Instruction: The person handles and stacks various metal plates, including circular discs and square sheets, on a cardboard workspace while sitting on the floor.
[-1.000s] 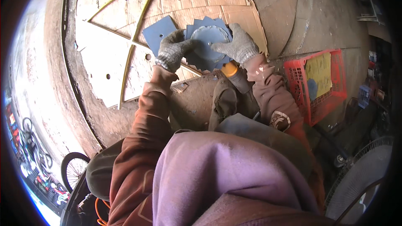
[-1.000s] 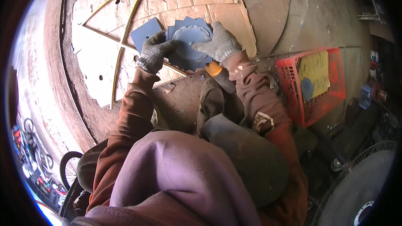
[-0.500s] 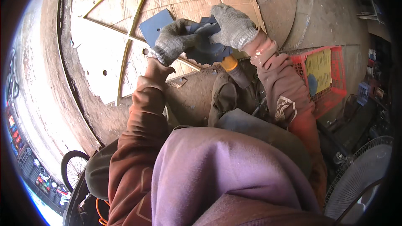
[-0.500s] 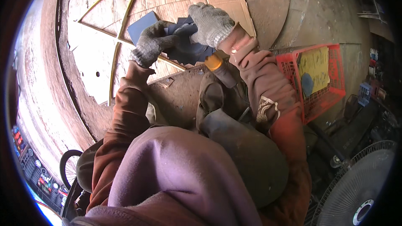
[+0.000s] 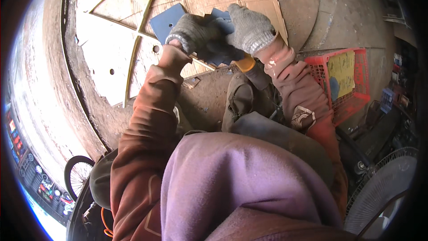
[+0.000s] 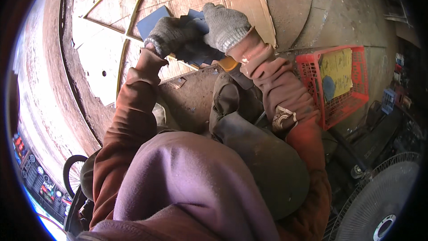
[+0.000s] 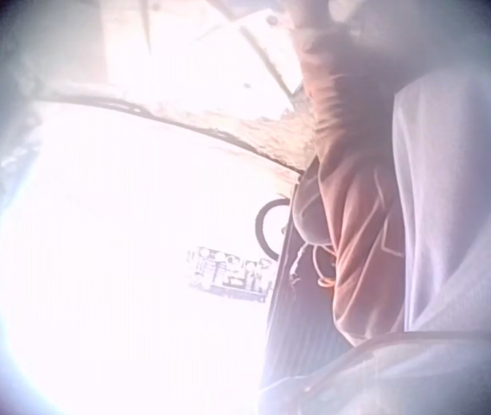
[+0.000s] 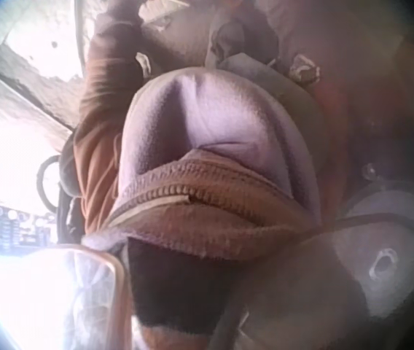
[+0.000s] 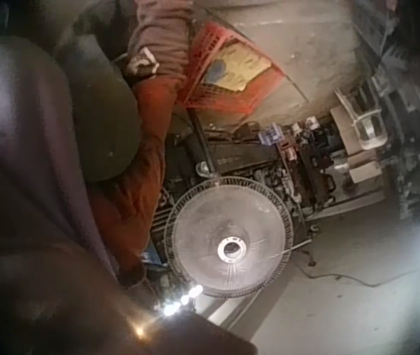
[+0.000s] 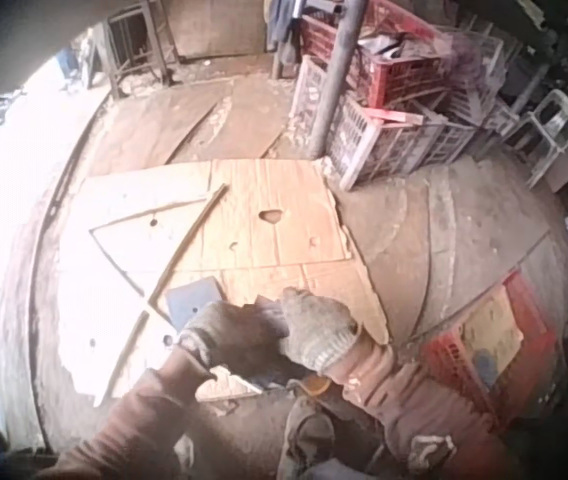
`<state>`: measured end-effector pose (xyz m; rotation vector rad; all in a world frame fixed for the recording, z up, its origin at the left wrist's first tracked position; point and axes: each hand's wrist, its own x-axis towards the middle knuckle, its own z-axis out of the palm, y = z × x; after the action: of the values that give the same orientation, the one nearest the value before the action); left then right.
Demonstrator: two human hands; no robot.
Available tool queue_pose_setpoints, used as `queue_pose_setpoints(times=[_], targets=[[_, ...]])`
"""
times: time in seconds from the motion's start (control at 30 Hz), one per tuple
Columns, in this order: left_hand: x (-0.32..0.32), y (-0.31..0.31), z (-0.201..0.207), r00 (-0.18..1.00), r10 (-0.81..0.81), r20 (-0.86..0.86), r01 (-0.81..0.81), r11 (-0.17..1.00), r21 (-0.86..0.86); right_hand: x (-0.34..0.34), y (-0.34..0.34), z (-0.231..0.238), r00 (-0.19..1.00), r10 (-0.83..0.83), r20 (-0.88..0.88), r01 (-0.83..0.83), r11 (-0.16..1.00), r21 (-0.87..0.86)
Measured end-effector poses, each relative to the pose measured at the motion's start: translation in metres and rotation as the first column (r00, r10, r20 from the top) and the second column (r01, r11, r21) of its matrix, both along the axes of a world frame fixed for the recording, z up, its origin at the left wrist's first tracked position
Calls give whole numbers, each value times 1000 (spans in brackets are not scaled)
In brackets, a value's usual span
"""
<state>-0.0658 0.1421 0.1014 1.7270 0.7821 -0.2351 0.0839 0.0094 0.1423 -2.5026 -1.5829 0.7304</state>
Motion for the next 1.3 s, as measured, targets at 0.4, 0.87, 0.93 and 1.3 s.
queue_pose_setpoints(times=[0.4,0.87,0.93,1.3], targets=[[-7,-2,-1,977,211,39,-186,922,-340,32,-31,-31,848,-248,-469,183,967,-179],[4,-13,0,981,191,-31,-194,974,-115,10,-36,-64,810,-377,-448,446,893,54],[9,-21,19,987,154,-42,-151,986,70,13,-38,-86,747,-409,-525,502,864,40],[5,-20,-15,945,321,-65,-326,904,-276,-1,-33,-49,842,-238,-485,381,897,223]])
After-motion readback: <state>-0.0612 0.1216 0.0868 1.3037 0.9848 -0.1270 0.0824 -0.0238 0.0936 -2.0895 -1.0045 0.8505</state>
